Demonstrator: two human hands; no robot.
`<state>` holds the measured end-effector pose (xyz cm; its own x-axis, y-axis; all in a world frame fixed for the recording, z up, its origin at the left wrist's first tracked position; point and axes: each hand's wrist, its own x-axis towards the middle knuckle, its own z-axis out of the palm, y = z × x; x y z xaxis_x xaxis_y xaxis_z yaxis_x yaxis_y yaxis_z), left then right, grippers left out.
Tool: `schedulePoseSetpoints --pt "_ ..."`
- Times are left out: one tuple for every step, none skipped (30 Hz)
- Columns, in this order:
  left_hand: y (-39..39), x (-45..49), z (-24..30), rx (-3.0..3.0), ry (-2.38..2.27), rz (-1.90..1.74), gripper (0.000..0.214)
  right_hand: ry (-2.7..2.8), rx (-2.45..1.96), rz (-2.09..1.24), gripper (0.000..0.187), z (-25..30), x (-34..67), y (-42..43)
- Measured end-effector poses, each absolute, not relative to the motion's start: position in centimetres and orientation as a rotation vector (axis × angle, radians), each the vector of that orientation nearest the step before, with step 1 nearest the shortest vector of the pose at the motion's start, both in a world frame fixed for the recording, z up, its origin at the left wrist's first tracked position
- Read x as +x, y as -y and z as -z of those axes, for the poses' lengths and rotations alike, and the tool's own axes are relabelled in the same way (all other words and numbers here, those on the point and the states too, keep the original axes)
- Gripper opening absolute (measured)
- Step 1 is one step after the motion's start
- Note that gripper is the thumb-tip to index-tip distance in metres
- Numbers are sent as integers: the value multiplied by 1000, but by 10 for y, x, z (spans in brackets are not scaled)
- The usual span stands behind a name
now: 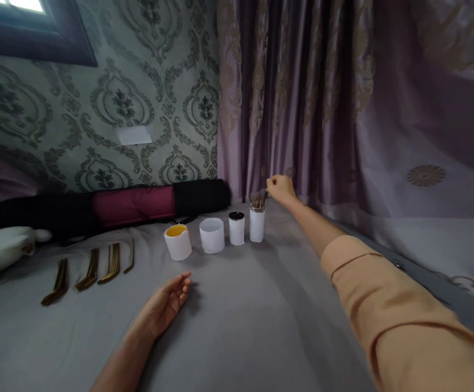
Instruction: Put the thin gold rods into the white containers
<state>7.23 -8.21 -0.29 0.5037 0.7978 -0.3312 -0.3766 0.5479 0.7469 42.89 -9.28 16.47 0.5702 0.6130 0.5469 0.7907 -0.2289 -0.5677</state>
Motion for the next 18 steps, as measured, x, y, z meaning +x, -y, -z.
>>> schedulePoseSetpoints --pt "82 72 3 655 -731 -776 15 1129 -1949 236 20 -164 429 92" --pt "82 72 3 653 -730 -776 15 1131 -1955 214 19 -163 429 91" --pt "82 72 3 652 -730 -776 15 1136 -1960 193 19 -162 430 90" --pt "82 72 3 653 -730 -777 15 1147 -1964 175 19 -162 430 90" --pt "83 72 3 655 -731 -778 15 1157 -1967 160 19 -161 429 90" --pt "83 72 3 656 -731 -779 15 1165 -1971 149 19 -161 429 90" --pt "83 72 3 657 -730 -779 15 1170 -1977 140 19 -161 428 90" --pt "83 72 3 656 -729 -781 15 1172 -1983 135 19 -161 428 90" --pt "83 72 3 655 -729 -782 14 1170 -1989 133 19 -161 427 91" --pt "83 72 3 655 -729 -782 15 1169 -1995 129 19 -161 426 91" --pt "83 72 3 656 -729 -782 15 1169 -2002 125 19 -161 425 91" --pt "83 72 3 659 -729 -782 15 1169 -2009 119 18 -162 424 92" --pt "83 72 3 662 -730 -782 15 1170 -2016 112 18 -162 424 92" --pt "83 72 3 665 -729 -782 15 1172 -2023 104 18 -162 423 93" --pt "83 72 3 667 -726 -781 15 1172 -2031 96 18 -162 423 93" --pt "83 71 3 668 -726 -780 15 1172 -2039 91 18 -161 423 93" --pt "83 71 3 667 -725 -780 15 1171 -2045 87 19 -161 423 93" --pt "83 71 3 666 -724 -781 15 1171 -2051 84 19 -160 423 93"
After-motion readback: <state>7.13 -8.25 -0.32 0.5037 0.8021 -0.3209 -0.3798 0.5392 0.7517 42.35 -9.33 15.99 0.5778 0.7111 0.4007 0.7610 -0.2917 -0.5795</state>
